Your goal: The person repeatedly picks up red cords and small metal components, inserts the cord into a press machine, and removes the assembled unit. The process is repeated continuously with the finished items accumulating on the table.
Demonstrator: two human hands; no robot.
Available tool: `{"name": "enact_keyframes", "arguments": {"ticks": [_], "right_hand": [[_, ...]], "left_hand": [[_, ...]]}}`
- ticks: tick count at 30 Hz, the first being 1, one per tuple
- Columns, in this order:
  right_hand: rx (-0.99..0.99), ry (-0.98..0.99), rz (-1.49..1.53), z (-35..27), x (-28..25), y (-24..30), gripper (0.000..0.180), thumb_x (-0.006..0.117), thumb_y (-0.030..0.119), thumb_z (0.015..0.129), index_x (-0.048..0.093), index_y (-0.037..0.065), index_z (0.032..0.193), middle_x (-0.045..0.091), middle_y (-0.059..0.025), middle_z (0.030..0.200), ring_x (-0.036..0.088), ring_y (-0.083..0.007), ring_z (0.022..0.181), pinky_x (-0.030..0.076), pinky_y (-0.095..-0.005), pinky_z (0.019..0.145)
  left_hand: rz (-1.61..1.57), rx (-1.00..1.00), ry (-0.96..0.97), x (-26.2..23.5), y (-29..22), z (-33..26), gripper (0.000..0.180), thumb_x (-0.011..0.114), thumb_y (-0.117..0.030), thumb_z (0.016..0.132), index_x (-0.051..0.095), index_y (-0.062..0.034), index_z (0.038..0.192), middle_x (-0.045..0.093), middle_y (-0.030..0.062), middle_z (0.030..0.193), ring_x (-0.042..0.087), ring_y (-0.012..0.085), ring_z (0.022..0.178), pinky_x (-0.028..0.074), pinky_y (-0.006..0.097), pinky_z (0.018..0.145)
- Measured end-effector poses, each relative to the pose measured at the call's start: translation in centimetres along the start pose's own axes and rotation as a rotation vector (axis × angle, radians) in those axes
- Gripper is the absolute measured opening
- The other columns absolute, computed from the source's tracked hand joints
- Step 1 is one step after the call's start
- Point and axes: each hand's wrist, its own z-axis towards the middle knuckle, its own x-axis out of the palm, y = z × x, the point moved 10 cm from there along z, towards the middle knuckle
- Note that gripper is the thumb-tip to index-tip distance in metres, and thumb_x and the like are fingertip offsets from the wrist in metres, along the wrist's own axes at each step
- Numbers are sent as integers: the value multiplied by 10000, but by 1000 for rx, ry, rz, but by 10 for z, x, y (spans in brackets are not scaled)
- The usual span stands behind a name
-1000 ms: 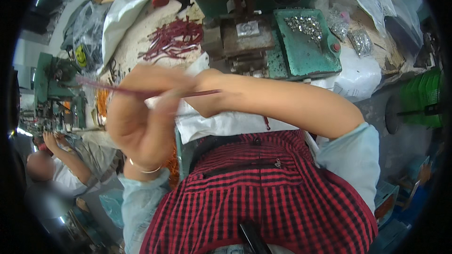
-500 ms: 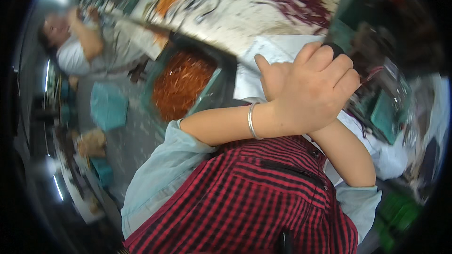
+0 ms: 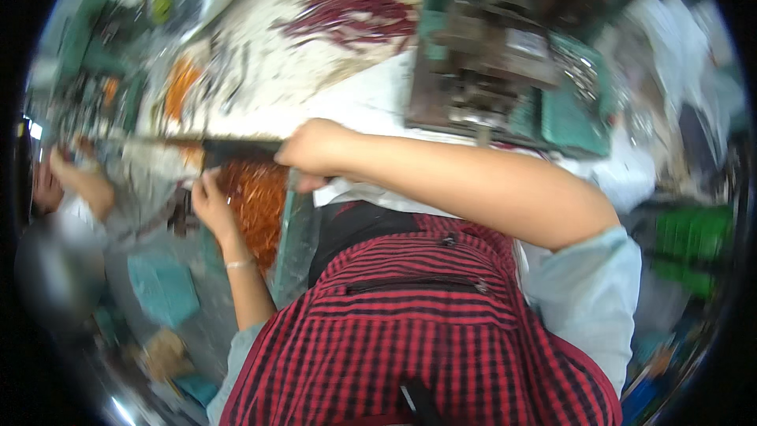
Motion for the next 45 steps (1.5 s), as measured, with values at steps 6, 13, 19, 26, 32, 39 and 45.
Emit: {"name": "enact_keyframes", "arguments": {"ticks": [6,13,19,26,32,39,45], "right_hand": [[37,-58,348,-20,6,55,357,593,268,983,668,-64,1090,710,-145,932,714,-205,751,559,-322,641],[-207,-34,254,-88,54,167,345,471,238,982,581,-41,1152,691,-280,950,699,-424,912,549,-500,866],[-342,-13,283,-110,57,185,358,513,194,942,555,-75,1175,679,-314,996,694,-425,962,529,-487,915],[-399,-92,192,-121,54,185,376,569,191,897,587,-91,1145,678,-323,1019,692,-384,985,499,-454,952],[-381,-170,118,-146,51,177,392,617,189,859,615,-105,1119,677,-331,1038,690,-348,1006,474,-426,983],[-300,-306,136,-88,-27,118,338,505,57,902,578,-85,1200,684,-217,953,688,-278,868,513,-370,781],[-195,-272,415,-33,-46,70,359,517,64,883,626,-101,1184,678,-208,1009,682,-244,839,540,-335,741]], "left_hand": [[-317,-79,135,58,-5,3,299,542,-213,1061,627,29,908,704,79,952,611,117,854,498,272,793],[-240,-2,121,72,-36,-11,256,580,-218,1043,610,-22,882,679,72,946,598,130,902,487,314,820],[-199,135,180,101,-67,-3,257,585,-149,1037,632,37,866,713,78,932,608,108,856,491,263,806],[-246,139,155,104,-58,-6,280,613,-120,1017,562,-9,766,580,-27,744,457,55,719,412,232,668],[-330,-18,202,105,-72,-27,256,604,-141,1025,589,-20,800,622,15,760,512,58,650,417,227,566],[667,488,87,111,-89,-27,180,635,-88,980,568,-1,838,669,35,883,565,90,805,484,283,724],[-271,53,237,117,-54,-17,149,584,-55,987,572,-3,848,603,-10,831,498,58,775,442,230,692]]}}
